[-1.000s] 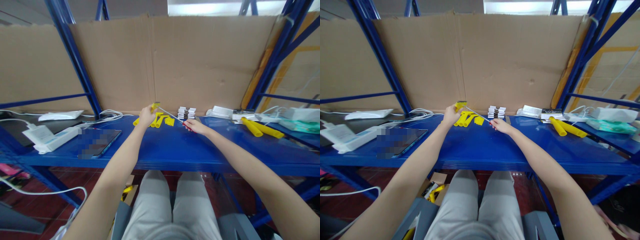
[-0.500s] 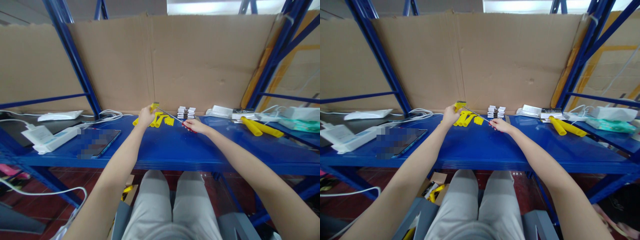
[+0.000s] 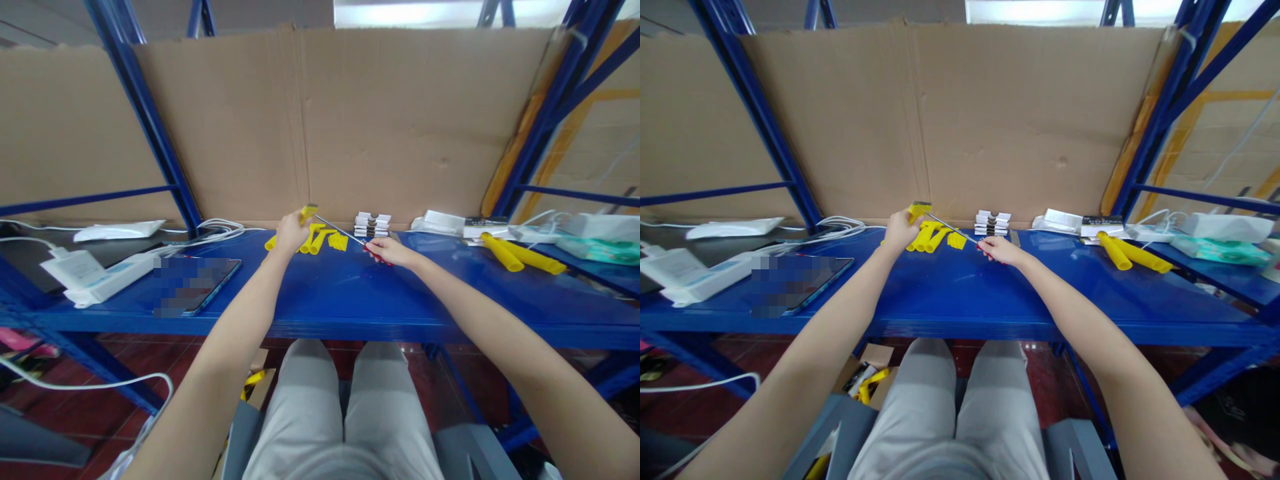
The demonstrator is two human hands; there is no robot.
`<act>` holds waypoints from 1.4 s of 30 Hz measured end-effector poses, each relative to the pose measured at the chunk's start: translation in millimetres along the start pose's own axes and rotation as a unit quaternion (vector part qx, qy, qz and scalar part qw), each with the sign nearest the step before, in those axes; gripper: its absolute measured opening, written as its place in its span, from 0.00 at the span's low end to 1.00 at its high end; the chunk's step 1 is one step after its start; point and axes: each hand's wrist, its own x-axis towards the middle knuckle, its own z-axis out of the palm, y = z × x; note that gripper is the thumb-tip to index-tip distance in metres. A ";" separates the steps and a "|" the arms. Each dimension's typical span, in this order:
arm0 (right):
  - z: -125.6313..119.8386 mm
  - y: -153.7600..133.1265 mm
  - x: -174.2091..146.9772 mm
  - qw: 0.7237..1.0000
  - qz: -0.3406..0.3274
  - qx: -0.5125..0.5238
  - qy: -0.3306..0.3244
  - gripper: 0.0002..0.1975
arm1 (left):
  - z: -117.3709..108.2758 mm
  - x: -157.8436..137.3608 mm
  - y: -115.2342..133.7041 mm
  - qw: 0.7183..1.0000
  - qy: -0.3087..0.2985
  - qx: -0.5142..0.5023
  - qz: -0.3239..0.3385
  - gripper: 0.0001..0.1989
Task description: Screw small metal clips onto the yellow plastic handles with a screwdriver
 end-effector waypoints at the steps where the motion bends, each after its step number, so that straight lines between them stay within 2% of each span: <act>1: -0.2 -0.3 -0.2 1.000 -0.003 -0.005 -0.002 0.11 | 0.0 0.1 -0.2 1.000 0.000 0.002 0.000 0.17; 4: 2.0 0.8 -1.0 0.999 -0.028 0.001 0.022 0.09 | -0.4 -0.3 0.3 1.000 -0.006 0.009 -0.004 0.17; 8: 6.1 3.2 -0.8 0.997 -0.044 0.032 0.051 0.11 | -1.2 -1.8 1.9 1.000 -0.010 0.010 -0.003 0.17; 12: 3.7 0.2 -0.8 1.000 -0.019 0.006 0.017 0.09 | -1.6 -1.7 1.6 1.000 -0.008 0.013 -0.002 0.17; 15: 0.0 -2.8 -1.7 1.000 -0.004 -0.019 -0.013 0.11 | -1.5 -0.4 -0.3 1.000 -0.008 0.010 0.000 0.17; 21: -0.4 0.8 -1.6 0.999 -0.011 -0.040 0.019 0.09 | -0.1 2.8 -4.9 0.999 -0.026 0.010 0.023 0.17; 27: 4.4 9.8 -0.2 0.998 -0.043 0.022 0.044 0.10 | 0.4 3.1 -4.6 0.999 -0.031 0.002 0.016 0.17; 31: 4.9 9.8 3.5 0.998 -0.052 0.026 0.035 0.08 | -1.4 0.9 -1.5 0.999 -0.034 0.017 -0.001 0.16; 36: 0.0 4.9 5.6 0.999 -0.022 -0.028 -0.004 0.08 | -2.7 -1.2 0.9 0.999 -0.029 0.021 -0.010 0.16; 42: 0.7 8.8 2.6 0.999 -0.035 0.000 0.016 0.05 | -1.7 0.8 0.0 1.000 -0.029 0.004 0.002 0.16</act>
